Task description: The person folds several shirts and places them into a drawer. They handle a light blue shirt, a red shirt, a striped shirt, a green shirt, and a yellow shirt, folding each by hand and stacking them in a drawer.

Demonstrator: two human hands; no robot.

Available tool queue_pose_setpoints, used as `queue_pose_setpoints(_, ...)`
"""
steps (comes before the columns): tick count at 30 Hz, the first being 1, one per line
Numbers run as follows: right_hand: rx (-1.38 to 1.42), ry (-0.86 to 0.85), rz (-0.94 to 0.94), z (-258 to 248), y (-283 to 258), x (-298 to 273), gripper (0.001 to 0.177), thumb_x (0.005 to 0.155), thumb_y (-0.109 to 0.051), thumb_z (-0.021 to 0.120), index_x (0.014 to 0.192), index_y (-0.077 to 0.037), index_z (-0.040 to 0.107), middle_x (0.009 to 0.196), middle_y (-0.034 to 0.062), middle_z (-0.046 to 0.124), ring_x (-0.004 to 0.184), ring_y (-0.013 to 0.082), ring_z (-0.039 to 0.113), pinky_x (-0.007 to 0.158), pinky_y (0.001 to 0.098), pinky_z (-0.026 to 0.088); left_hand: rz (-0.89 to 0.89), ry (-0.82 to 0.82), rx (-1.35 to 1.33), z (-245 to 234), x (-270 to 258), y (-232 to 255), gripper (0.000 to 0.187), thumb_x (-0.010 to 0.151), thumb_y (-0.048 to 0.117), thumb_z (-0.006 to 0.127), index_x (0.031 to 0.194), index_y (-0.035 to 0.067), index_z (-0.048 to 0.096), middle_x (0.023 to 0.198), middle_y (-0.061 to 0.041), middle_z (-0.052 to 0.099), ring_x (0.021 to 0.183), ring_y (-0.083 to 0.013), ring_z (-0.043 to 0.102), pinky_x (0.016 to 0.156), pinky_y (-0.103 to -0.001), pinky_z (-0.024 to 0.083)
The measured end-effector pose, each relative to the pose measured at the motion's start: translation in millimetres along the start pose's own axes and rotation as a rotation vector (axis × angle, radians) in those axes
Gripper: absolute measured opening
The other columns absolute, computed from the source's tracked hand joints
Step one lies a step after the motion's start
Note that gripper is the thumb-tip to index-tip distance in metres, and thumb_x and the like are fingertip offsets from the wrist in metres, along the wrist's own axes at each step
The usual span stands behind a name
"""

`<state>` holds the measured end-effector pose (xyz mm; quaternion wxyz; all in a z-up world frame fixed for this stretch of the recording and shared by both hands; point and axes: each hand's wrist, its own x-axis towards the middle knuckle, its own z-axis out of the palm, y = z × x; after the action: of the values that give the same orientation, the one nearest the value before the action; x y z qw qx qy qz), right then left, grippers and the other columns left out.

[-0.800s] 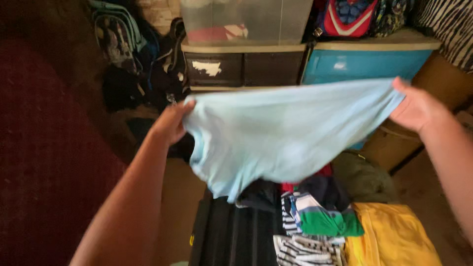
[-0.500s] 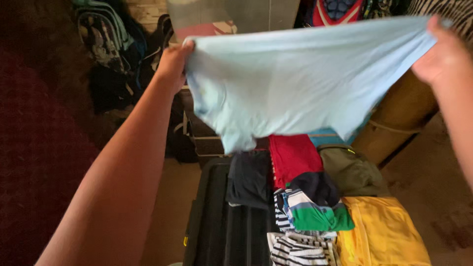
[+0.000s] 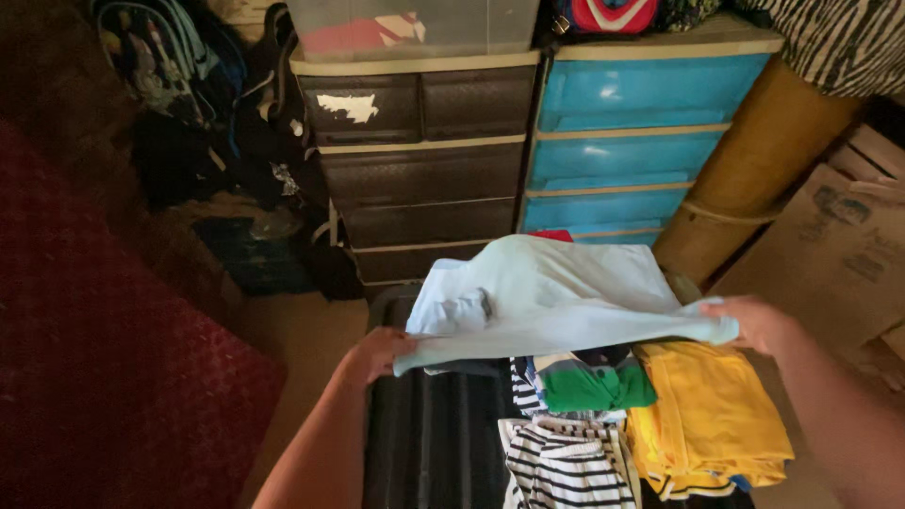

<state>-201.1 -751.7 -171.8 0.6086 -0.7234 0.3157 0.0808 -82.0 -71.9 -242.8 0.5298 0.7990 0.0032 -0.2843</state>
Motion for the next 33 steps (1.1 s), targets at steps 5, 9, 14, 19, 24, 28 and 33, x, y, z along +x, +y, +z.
queue_pose_setpoints(5,-0.049,0.003,-0.145,-7.1,-9.6,-3.7,0.045,0.091,-0.029,0.071,0.129,-0.004,0.070,0.114,0.0167,0.075,0.095,0.0284,0.073,0.079,0.0445,0.061,-0.062,-0.020,-0.153,-6.4,-15.0,29.9,0.045,0.093,0.020,0.070,0.137,0.024,0.061,0.127,-0.013,0.066,0.109,-0.0271,0.062,0.090,-0.048,0.055)
queue_pose_setpoints(9,-0.062,0.286,-0.311,-19.5,-44.5,5.5,0.040,0.093,-0.027,0.077,0.127,-0.008,0.068,0.113,0.0092,0.074,0.094,0.0192,0.071,0.083,0.0349,0.056,0.092,-0.245,-0.322,-24.4,-40.3,72.4,0.046,0.090,0.017,0.067,0.135,0.022,0.072,0.129,-0.013,0.068,0.102,-0.0253,0.064,0.089,-0.041,0.058)
queue_pose_setpoints(14,-0.225,0.255,-0.431,3.6,16.9,-11.3,0.029,0.088,-0.022,0.078,0.110,-0.003,0.079,0.092,0.0115,0.076,0.075,0.0208,0.069,0.068,0.0406,0.056,0.027,-0.104,0.131,-0.6,-85.8,57.5,0.050,0.096,0.021,0.060,0.142,0.040,0.059,0.139,-0.005,0.062,0.110,-0.0209,0.062,0.096,-0.039,0.051)
queue_pose_setpoints(19,-0.382,0.324,-0.400,4.6,55.1,-18.2,0.024,0.089,-0.019,0.077,0.110,-0.008,0.079,0.096,0.0120,0.076,0.080,0.0238,0.068,0.071,0.0420,0.055,-0.039,-0.124,-0.144,13.4,-83.5,27.1,0.055,0.087,0.009,0.066,0.138,0.031,0.069,0.135,-0.010,0.066,0.110,-0.0226,0.064,0.098,-0.043,0.055)
queue_pose_setpoints(24,-0.471,0.343,-0.363,1.5,42.4,-28.0,0.023,0.090,-0.014,0.072,0.113,-0.013,0.078,0.103,0.0125,0.074,0.087,0.0293,0.068,0.076,0.0449,0.055,0.035,-0.154,-0.109,15.9,-48.0,-15.7,0.053,0.084,0.007,0.071,0.133,0.028,0.071,0.135,-0.004,0.064,0.107,-0.0249,0.065,0.095,-0.040,0.057)
queue_pose_setpoints(28,-0.960,0.457,-0.114,44.0,32.0,-54.7,0.025,0.091,-0.010,0.068,0.115,-0.016,0.076,0.108,0.0130,0.072,0.092,0.0337,0.068,0.080,0.0472,0.055,-0.047,-0.126,0.042,37.8,-2.7,-56.8,0.044,0.083,0.015,0.073,0.126,0.024,0.074,0.127,-0.006,0.068,0.106,-0.0263,0.068,0.094,-0.040,0.058)
queue_pose_setpoints(33,-0.917,0.675,-0.822,137.4,-28.7,-54.8,0.031,0.093,-0.005,0.064,0.117,-0.021,0.075,0.114,0.0135,0.070,0.099,0.0392,0.068,0.085,0.0501,0.054,-0.046,0.357,0.102,67.9,48.0,-47.8,0.035,0.082,0.026,0.075,0.117,0.019,0.076,0.117,-0.009,0.074,0.105,-0.0281,0.071,0.093,-0.041,0.059)
